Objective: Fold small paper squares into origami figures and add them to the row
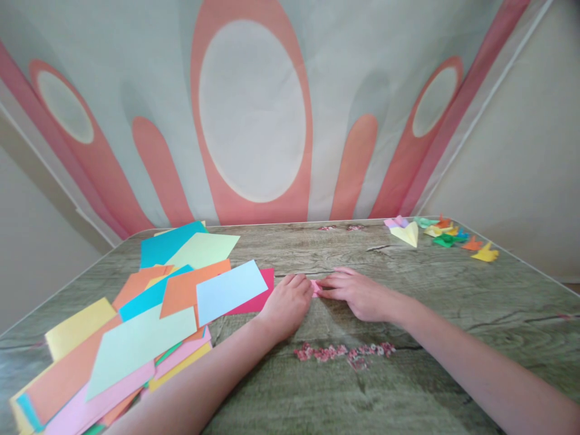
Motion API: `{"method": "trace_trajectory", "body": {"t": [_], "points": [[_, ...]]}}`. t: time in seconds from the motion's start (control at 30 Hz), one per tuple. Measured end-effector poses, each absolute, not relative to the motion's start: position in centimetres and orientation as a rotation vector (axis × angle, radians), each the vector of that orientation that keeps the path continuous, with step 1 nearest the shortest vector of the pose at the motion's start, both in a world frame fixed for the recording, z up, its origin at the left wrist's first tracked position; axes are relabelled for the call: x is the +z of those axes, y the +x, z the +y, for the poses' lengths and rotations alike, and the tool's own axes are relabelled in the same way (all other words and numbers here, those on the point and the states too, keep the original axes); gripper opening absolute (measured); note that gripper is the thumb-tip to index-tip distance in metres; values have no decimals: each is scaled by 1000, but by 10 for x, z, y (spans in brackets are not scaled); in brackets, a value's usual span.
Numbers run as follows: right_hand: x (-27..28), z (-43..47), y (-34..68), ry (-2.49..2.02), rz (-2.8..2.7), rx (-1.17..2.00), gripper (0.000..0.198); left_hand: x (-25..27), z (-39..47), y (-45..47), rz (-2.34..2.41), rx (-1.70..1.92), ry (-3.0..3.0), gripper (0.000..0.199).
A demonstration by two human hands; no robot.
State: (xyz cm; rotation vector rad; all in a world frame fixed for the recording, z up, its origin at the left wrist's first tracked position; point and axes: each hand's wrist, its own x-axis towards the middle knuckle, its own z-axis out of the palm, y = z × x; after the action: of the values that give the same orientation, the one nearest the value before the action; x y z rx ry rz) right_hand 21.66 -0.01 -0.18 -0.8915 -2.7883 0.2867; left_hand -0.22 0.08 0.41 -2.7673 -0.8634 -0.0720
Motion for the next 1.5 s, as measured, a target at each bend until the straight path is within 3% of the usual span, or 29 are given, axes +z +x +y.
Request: {"method": "trace_trajectory", "body": {"t": [0.37,0.93,1.17,1.5], "points": [[-3,-1,211,-880,-2763,208,53,7,-1,-1,-941,-82,-2732,28],[-7,-2,210,-933,-2665,258,50,6,0,-4,-1024,-55,-2710,31],[-10,-9,201,-1026,-2697,123,36,7,-4,-5,-1088,-57,-2677,30],[-6,-8,199,-1102,-2736,122,38,16,-4,-9,-1143,-6,-2713,25]]}}
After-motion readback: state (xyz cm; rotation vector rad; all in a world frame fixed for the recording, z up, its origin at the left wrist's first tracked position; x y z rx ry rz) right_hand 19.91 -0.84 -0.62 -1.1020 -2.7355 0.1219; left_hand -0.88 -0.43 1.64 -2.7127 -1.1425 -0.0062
